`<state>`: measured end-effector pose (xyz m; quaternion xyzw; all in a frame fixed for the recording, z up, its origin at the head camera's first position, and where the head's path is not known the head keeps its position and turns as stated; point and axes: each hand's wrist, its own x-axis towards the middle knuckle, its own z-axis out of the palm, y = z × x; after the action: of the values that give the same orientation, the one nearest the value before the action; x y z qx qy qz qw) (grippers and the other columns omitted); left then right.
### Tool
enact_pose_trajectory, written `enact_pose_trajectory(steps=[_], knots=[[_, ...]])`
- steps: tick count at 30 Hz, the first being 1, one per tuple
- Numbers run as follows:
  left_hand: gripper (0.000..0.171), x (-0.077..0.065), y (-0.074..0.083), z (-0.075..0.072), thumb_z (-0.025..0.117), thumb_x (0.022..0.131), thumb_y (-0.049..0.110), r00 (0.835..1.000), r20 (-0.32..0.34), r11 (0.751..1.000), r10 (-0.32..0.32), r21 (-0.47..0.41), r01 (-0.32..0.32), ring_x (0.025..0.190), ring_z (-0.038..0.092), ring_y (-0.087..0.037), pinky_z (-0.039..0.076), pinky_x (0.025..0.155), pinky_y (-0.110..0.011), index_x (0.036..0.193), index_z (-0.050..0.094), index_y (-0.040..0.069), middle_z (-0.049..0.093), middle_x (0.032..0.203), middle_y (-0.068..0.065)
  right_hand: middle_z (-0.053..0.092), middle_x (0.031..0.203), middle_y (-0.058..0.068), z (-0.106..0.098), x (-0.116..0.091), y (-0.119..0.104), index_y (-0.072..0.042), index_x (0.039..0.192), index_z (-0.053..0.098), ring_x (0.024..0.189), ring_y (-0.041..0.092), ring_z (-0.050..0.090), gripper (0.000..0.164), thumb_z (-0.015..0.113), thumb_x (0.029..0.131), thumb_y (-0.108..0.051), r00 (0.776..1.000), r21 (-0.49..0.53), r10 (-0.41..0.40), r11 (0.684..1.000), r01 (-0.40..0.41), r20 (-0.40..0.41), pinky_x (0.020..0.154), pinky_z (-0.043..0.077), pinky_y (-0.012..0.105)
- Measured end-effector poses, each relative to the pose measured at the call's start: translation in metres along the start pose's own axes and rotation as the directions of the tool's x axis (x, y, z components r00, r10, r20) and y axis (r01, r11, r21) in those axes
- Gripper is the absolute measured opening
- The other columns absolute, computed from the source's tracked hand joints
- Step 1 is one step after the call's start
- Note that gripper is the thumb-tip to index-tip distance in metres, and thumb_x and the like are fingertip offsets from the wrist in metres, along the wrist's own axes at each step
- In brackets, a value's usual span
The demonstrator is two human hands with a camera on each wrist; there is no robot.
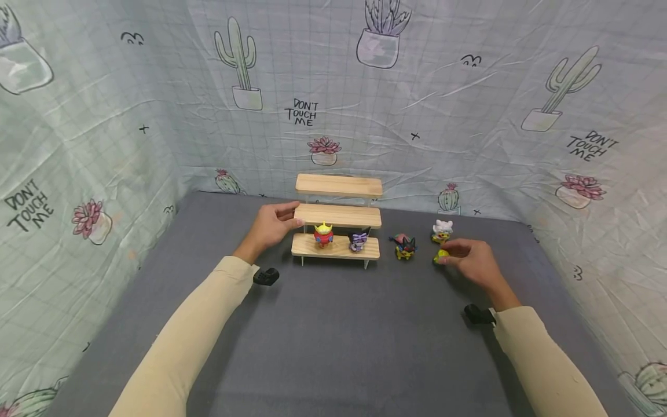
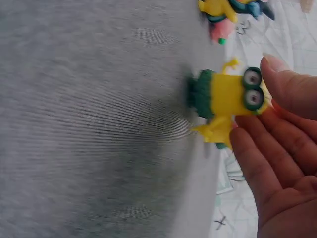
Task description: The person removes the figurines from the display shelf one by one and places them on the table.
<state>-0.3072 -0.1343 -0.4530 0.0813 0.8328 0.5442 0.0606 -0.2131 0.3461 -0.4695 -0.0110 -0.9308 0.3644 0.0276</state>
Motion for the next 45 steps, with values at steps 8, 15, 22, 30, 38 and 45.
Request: enact_pose_trajectory(steps=[8,15,22,30,38,45], knots=[[0.056,0.004,0.002,0.011,0.075,0.099,0.018,0.999,0.044,1.0,0.019,-0.015,-0.018,0.143,0.056,-0.032,0.056,0.111,-0.044,0.151,0.057,0.01,0.053,0.157,-0.016,0.08,0.114,0.015,-0.017,-0.014,-0.016,-0.003,0.12,0.078,0.086,-0.018,0.063,0.037,0.082,0.093,-0.028,0.994,0.077,0.002,0.997,0.006,-0.107,0.074,0.057,0.012],[0.056,0.0,0.004,0.0,0.076,0.097,0.017,1.0,0.003,1.0,0.003,0.01,-0.003,0.141,0.058,-0.032,0.056,0.11,-0.046,0.15,0.058,0.01,0.056,0.154,-0.018,0.077,0.12,0.02,-0.014,-0.009,-0.025,-0.003,0.121,0.078,0.096,0.002,0.072,0.037,0.083,0.092,-0.026,1.0,0.054,-0.02,0.998,0.021,-0.022,0.079,0.06,0.016],[0.056,0.002,0.004,-0.002,0.075,0.099,0.018,1.0,0.017,1.0,0.001,0.019,-0.001,0.142,0.057,-0.031,0.056,0.11,-0.045,0.151,0.057,0.012,0.054,0.156,-0.016,0.078,0.119,0.018,-0.015,-0.02,-0.001,-0.006,0.117,0.08,0.114,0.04,0.073,0.031,0.085,0.088,-0.015,0.984,-0.127,-0.074,0.987,0.096,0.164,0.094,0.062,0.055],[0.056,0.0,0.003,-0.003,0.076,0.098,0.019,1.0,0.007,0.999,-0.01,0.031,0.01,0.141,0.058,-0.031,0.057,0.11,-0.045,0.15,0.058,0.012,0.057,0.154,-0.017,0.077,0.126,0.012,-0.017,-0.027,0.012,-0.009,0.12,0.079,0.118,0.028,0.073,0.035,0.086,0.088,-0.018,0.959,-0.068,-0.167,0.98,0.187,0.229,0.093,0.059,0.02],[0.055,0.001,0.004,-0.002,0.075,0.099,0.017,1.0,-0.007,1.0,0.002,0.031,-0.002,0.142,0.057,-0.032,0.056,0.11,-0.046,0.151,0.057,0.01,0.055,0.155,-0.017,0.074,0.134,0.007,-0.015,-0.035,0.009,-0.015,0.126,0.078,0.124,0.03,0.07,0.044,0.089,0.083,-0.017,0.926,-0.148,-0.217,0.951,0.272,0.308,0.1,0.061,0.049],[0.056,0.002,0.004,-0.001,0.075,0.098,0.018,1.0,0.002,1.0,-0.024,0.019,0.024,0.142,0.057,-0.032,0.056,0.111,-0.045,0.15,0.058,0.011,0.055,0.155,-0.017,0.075,0.128,0.016,-0.008,-0.022,0.011,-0.008,0.132,0.074,0.119,0.039,0.07,0.04,0.08,0.092,-0.015,0.943,-0.182,-0.182,0.954,0.238,0.278,0.1,0.057,0.061]])
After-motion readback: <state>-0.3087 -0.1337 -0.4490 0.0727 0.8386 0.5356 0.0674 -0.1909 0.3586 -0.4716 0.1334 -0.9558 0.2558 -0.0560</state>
